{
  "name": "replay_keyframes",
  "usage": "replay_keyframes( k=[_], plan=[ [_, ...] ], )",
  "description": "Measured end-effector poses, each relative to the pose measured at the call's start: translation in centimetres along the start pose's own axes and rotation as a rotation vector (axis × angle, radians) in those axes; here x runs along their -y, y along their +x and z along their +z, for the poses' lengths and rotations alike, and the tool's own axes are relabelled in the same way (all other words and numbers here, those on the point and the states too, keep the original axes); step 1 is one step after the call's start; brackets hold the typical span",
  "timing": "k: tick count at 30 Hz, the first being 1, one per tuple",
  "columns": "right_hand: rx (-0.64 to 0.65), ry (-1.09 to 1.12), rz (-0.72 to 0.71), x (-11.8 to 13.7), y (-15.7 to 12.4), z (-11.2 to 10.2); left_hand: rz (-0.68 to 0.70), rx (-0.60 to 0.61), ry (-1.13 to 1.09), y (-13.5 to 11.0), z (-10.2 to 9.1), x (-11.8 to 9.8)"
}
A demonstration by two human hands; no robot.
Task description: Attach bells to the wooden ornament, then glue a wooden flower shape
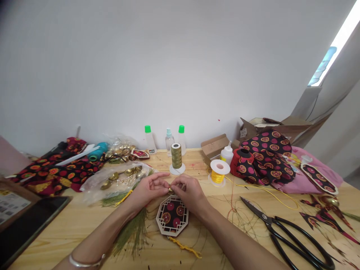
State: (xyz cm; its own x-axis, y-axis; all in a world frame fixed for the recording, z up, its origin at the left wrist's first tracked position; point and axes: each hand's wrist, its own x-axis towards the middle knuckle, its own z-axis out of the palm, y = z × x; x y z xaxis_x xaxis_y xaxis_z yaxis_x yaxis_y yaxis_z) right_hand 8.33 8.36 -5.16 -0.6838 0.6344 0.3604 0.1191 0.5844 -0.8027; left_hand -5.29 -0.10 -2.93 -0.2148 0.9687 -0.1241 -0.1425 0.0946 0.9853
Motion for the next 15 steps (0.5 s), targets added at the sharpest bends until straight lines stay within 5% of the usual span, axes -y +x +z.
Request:
replay_keyframes(
  k=[9,15],
  plan=[
    [0.020,-0.262,-0.181,0.6,-0.1,-0.5,0.016,-0.023,0.038,0.1,-0.2,-0.1],
    [0.043,-0.358,-0.171,1.3,-0.2,-0.6,0.037,-0.042,0.047,0.0,-0.3,-0.1]
  ],
)
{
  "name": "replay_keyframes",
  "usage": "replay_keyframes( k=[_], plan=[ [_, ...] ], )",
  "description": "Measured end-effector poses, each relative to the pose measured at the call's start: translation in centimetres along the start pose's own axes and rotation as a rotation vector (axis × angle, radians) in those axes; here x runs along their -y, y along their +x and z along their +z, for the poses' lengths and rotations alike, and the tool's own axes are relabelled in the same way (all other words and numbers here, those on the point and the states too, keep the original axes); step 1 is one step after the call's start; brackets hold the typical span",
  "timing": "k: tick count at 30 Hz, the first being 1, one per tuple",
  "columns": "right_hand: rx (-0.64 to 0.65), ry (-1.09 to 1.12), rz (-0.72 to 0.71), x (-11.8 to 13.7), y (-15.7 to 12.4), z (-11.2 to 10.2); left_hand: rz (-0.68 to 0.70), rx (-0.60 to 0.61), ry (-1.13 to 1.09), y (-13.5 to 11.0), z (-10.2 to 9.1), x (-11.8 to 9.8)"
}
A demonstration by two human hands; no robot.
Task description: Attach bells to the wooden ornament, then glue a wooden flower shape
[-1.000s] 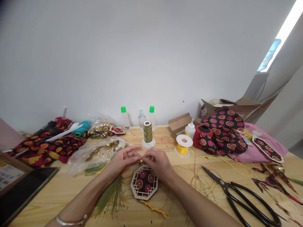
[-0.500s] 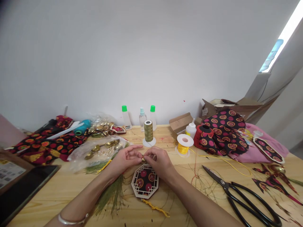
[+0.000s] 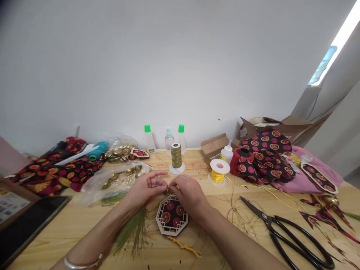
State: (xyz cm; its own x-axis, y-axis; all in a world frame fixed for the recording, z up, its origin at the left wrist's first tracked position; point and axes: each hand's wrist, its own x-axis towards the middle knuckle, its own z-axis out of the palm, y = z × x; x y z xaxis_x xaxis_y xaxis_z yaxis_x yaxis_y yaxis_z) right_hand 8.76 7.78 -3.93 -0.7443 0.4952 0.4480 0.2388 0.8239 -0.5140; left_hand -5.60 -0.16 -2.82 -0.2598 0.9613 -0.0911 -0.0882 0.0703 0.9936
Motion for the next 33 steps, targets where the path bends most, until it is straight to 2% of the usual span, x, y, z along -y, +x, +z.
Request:
replay_keyframes(
  k=[5,12,17,25,33],
  plan=[
    [0.001,0.084,0.024,0.14,0.01,0.06,-0.008,-0.003,-0.008,-0.07,-0.01,-0.13],
    [0.031,0.111,-0.017,0.41,0.16,0.14,-0.010,0.002,-0.027,0.19,0.01,0.01],
    [0.004,0.090,0.050,0.49,0.25,0.26,-0.022,0.003,-0.019,0.18,0.08,0.02],
    [-0.009,0.190,0.171,0.33,0.20,0.63,-0.014,-0.007,0.005,0.30,0.08,-0.03],
    [-0.014,0.201,0.159,0.17,0.17,0.73,-0.016,-0.012,0.017,0.19,-0.11,0.03]
  ],
)
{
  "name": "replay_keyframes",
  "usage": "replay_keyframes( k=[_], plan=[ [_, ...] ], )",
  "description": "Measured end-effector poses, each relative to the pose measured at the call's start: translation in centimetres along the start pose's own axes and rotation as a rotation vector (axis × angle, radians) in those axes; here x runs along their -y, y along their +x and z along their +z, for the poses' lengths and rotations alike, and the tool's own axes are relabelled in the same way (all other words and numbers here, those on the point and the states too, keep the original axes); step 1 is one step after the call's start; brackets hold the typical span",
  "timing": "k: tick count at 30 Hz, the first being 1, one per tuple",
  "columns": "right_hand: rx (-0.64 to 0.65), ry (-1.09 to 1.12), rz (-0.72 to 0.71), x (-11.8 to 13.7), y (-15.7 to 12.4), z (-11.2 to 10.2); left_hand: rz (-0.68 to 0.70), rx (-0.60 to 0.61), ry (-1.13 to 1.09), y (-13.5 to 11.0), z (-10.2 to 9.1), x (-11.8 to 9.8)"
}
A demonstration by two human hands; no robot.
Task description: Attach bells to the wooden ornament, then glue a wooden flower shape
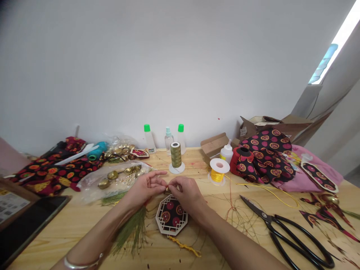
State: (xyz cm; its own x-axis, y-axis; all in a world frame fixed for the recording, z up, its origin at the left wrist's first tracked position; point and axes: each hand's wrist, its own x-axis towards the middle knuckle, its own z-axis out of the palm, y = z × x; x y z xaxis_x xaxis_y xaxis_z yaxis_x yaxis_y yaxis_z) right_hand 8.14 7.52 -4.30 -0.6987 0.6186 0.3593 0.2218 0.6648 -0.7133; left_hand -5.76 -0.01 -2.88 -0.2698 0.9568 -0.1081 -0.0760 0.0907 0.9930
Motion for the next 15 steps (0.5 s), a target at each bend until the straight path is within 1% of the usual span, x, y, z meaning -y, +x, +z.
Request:
replay_keyframes(
  k=[8,15],
  plan=[
    [-0.010,-0.060,-0.050,0.29,-0.02,-0.19,-0.012,-0.018,0.067,-0.17,0.17,-0.15],
    [-0.015,-0.082,-0.064,0.40,0.02,-0.09,0.040,-0.044,0.160,-0.23,0.26,-0.33]
  ],
)
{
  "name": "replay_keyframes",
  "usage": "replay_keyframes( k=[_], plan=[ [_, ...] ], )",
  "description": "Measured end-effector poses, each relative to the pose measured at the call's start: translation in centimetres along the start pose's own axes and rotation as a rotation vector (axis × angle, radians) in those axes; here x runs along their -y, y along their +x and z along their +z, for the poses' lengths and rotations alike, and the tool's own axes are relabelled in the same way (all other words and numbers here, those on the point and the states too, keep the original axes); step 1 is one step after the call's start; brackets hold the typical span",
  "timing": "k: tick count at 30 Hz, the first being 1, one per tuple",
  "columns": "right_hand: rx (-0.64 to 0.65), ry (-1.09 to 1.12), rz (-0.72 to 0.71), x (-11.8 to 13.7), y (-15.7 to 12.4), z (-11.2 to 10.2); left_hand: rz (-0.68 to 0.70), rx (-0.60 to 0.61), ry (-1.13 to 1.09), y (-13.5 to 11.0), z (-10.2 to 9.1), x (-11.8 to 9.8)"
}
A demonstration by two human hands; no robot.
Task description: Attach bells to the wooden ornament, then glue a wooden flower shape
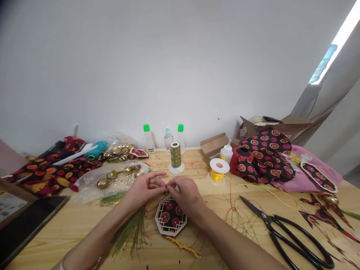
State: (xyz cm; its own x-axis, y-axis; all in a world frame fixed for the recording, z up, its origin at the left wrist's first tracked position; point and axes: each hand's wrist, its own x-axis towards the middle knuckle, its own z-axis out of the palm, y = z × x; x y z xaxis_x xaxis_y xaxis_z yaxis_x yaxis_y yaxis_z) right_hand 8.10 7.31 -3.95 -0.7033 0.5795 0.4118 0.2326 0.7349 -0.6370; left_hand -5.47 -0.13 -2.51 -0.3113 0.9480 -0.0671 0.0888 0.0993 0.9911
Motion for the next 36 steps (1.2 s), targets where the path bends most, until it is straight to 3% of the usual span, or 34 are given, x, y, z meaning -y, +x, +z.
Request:
replay_keyframes(
  k=[15,36],
  plan=[
    [-0.004,-0.024,-0.033,0.06,-0.01,0.10,0.016,-0.015,0.033,0.11,0.10,-0.09],
    [0.044,0.002,-0.102,-0.25,-0.03,-0.16,-0.028,0.001,-0.095,-0.20,0.05,-0.41]
  ],
)
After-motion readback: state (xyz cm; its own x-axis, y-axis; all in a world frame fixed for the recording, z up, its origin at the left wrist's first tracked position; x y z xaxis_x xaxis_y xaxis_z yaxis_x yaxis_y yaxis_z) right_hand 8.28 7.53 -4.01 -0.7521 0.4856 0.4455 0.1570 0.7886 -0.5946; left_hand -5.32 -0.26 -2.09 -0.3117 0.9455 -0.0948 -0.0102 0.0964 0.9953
